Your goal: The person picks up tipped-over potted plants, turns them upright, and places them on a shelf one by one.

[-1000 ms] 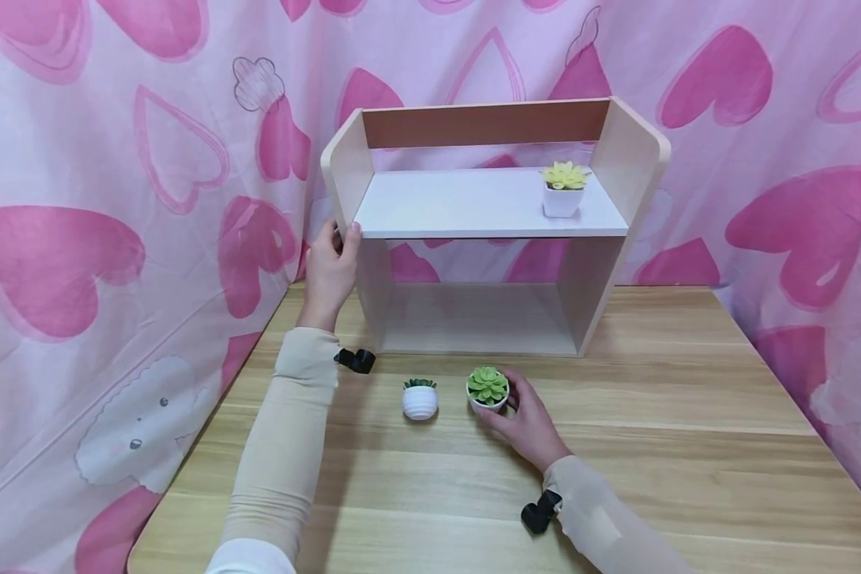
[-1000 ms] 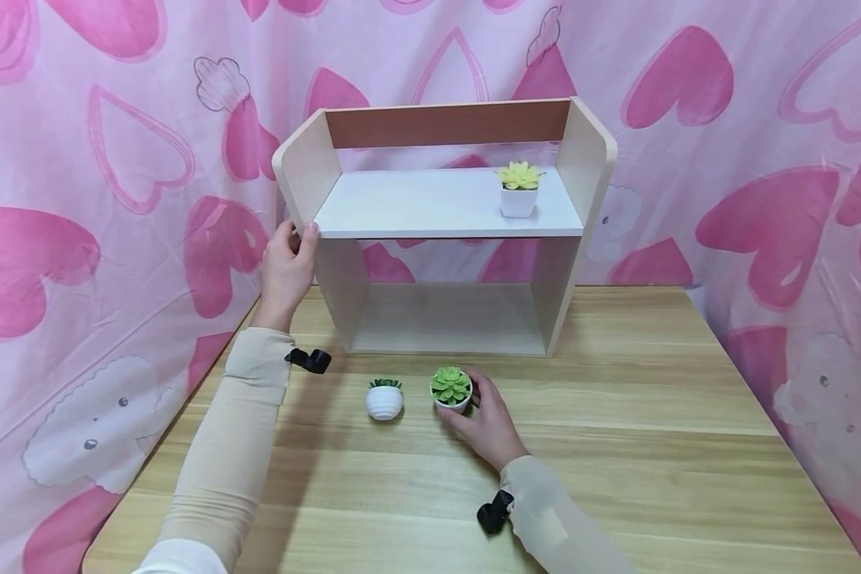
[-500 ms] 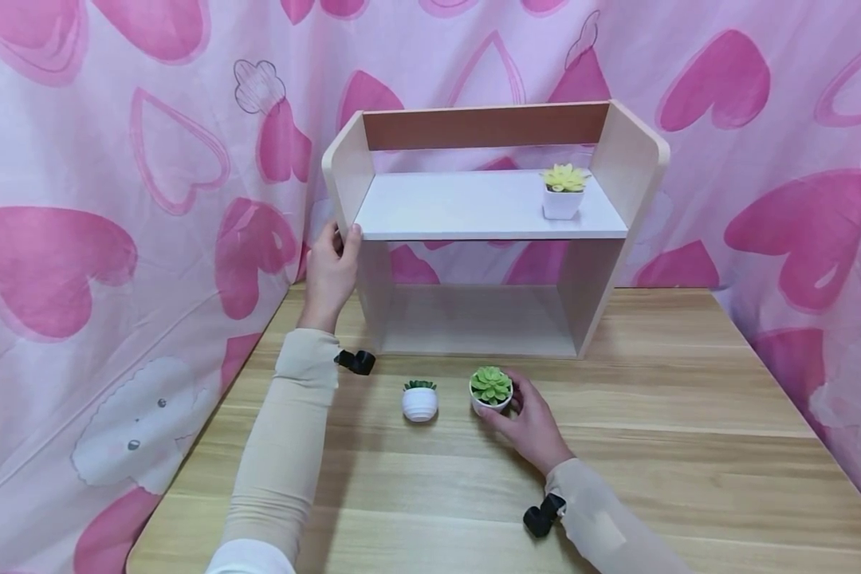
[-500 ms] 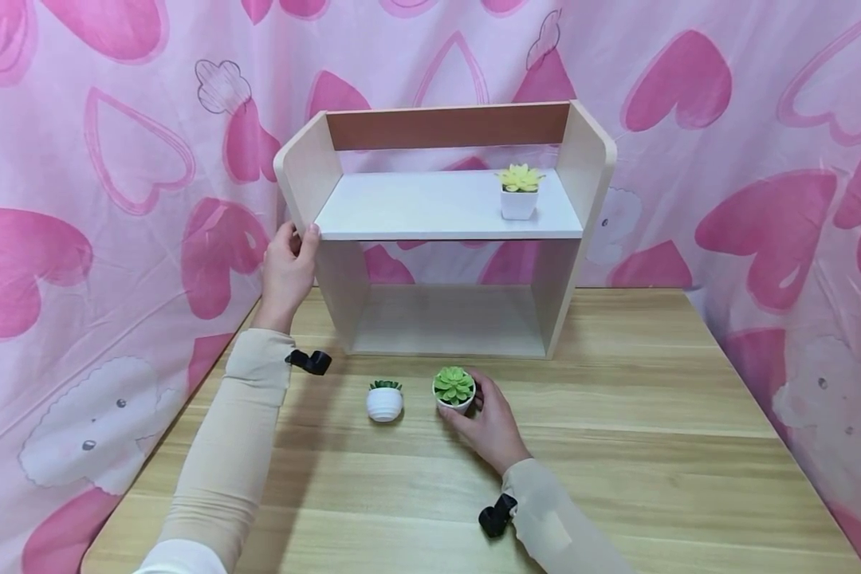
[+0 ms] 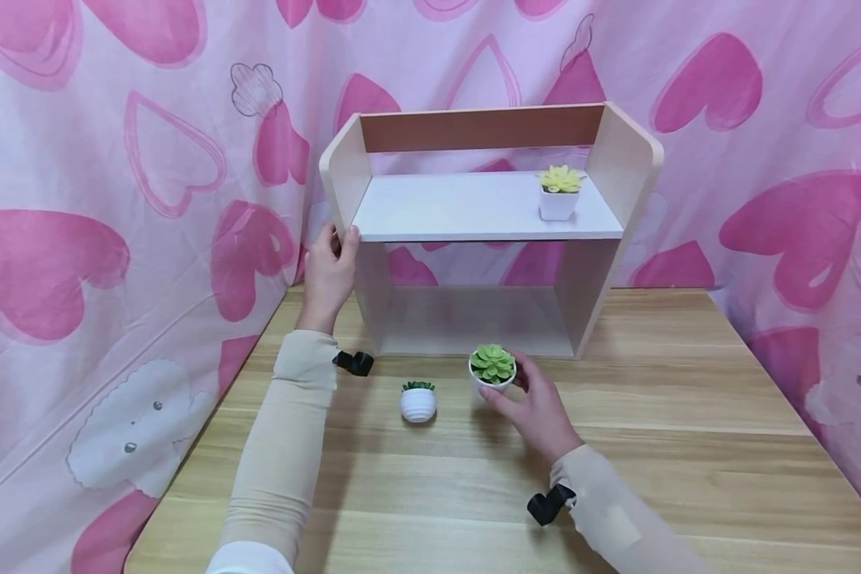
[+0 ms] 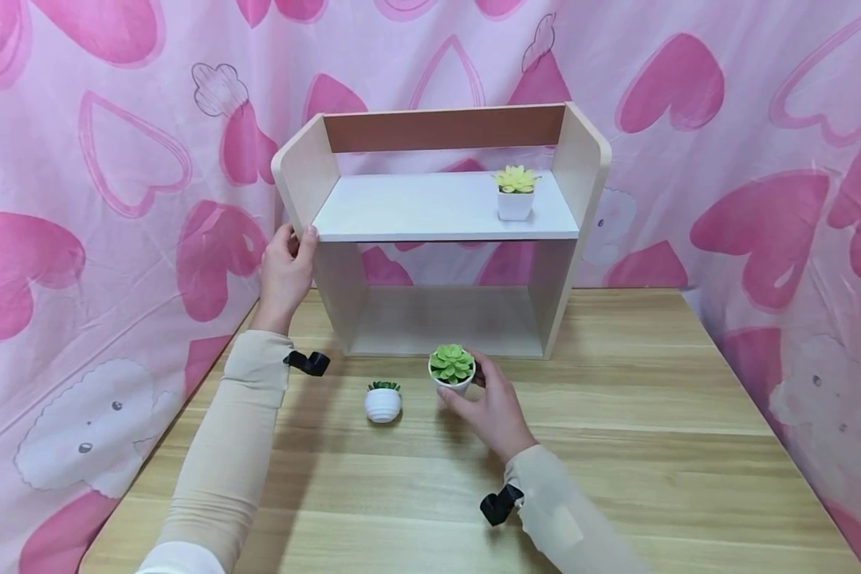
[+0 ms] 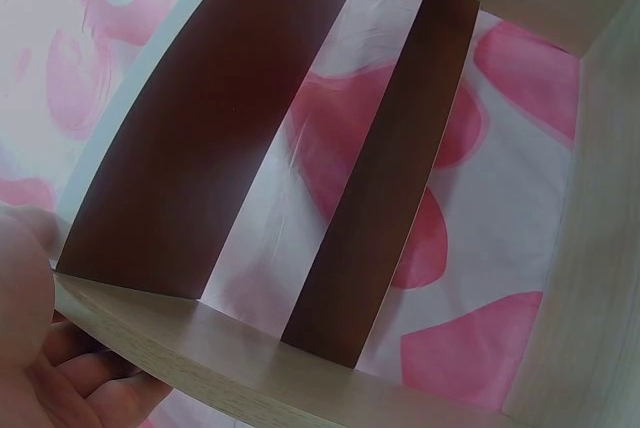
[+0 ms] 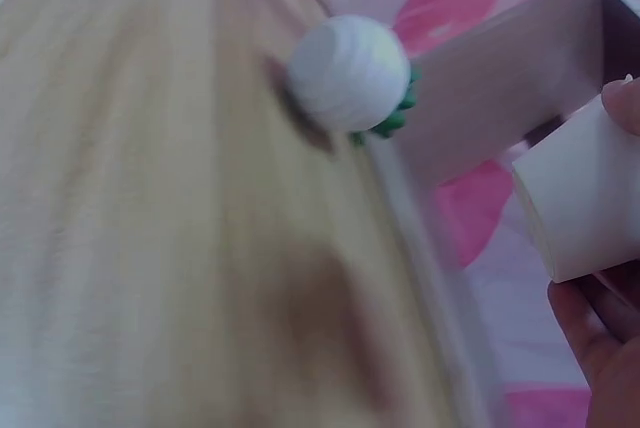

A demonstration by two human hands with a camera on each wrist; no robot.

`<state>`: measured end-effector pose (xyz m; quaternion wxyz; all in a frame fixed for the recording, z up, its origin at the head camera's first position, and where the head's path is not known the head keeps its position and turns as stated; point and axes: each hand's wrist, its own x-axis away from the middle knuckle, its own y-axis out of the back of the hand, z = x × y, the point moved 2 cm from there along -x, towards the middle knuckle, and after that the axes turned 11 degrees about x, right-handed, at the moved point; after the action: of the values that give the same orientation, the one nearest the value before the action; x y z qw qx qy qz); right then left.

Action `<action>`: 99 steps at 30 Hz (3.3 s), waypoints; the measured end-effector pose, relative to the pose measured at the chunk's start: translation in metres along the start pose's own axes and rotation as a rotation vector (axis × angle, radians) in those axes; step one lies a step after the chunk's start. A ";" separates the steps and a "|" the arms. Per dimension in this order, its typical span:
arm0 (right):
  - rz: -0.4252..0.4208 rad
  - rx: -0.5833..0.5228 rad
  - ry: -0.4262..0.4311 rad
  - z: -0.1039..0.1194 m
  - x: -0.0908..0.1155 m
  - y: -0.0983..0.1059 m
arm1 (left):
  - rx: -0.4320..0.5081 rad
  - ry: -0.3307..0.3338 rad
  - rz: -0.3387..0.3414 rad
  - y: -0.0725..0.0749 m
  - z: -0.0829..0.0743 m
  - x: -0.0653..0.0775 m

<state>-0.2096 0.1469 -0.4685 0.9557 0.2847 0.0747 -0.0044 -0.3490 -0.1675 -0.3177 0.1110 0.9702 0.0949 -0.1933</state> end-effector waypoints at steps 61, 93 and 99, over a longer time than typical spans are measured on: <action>-0.173 0.091 0.106 0.167 -0.127 0.110 | 0.019 0.035 0.008 0.000 0.001 0.002; -0.105 0.277 -0.045 0.180 -0.163 0.109 | 0.012 -0.001 0.002 0.000 -0.002 0.001; -0.103 0.227 -0.045 0.173 -0.147 0.106 | 0.019 0.004 0.005 0.001 -0.002 0.003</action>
<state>-0.3253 0.1368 -0.2465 0.9173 0.3864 0.0670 -0.0684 -0.3457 -0.1674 -0.3164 0.1021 0.9719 0.0907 -0.1920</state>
